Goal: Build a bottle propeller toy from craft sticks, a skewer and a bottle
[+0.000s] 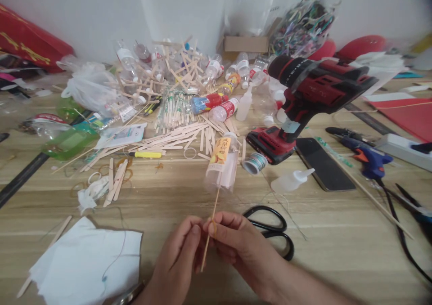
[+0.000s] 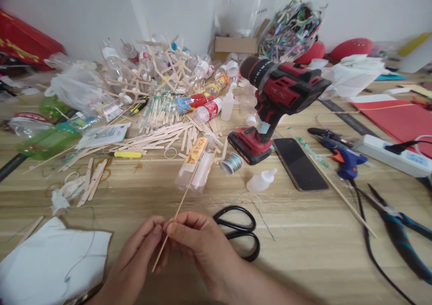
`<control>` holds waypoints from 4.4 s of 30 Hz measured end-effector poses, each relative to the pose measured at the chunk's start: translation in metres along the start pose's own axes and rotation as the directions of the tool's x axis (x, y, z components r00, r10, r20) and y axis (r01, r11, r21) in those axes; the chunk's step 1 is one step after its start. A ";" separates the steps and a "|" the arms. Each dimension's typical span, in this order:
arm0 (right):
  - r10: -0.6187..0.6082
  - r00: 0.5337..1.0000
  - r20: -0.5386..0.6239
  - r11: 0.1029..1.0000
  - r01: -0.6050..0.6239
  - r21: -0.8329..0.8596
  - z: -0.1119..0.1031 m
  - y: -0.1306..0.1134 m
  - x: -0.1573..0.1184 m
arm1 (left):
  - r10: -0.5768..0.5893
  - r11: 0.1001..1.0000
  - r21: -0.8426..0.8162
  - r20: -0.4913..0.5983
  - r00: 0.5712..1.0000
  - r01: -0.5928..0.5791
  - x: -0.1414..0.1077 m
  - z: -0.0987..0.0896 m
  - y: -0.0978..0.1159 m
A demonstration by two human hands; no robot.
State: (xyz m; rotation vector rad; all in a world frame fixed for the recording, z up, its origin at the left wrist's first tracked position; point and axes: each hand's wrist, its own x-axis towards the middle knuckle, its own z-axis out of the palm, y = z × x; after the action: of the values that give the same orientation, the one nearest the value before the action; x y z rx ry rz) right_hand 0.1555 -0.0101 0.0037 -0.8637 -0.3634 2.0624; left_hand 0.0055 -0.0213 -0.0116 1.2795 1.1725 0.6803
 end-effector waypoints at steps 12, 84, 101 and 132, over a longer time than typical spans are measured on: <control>-0.005 1.000 0.024 0.993 0.008 -0.120 -0.005 -0.008 -0.004 | 0.405 0.882 0.167 0.208 0.890 -0.441 -0.006 0.000 0.007; -0.091 0.995 -0.033 0.850 0.060 -0.524 -0.007 0.010 0.000 | -0.320 0.945 0.030 0.282 0.904 0.325 0.036 -0.040 0.021; 0.084 0.996 0.004 0.977 -0.081 -0.199 0.001 0.014 0.002 | -0.307 0.784 -0.417 0.384 0.871 0.460 0.029 -0.036 0.025; 0.013 0.999 0.047 0.997 -0.009 -0.078 0.000 0.017 -0.009 | -0.298 0.771 -0.477 0.315 0.901 0.422 0.031 -0.034 0.024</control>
State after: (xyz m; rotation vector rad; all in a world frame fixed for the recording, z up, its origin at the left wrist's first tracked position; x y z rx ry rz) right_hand 0.1489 -0.0277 -0.0012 -0.8658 -0.4689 2.0939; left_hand -0.0115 0.0239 0.0064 0.6051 0.9156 0.5063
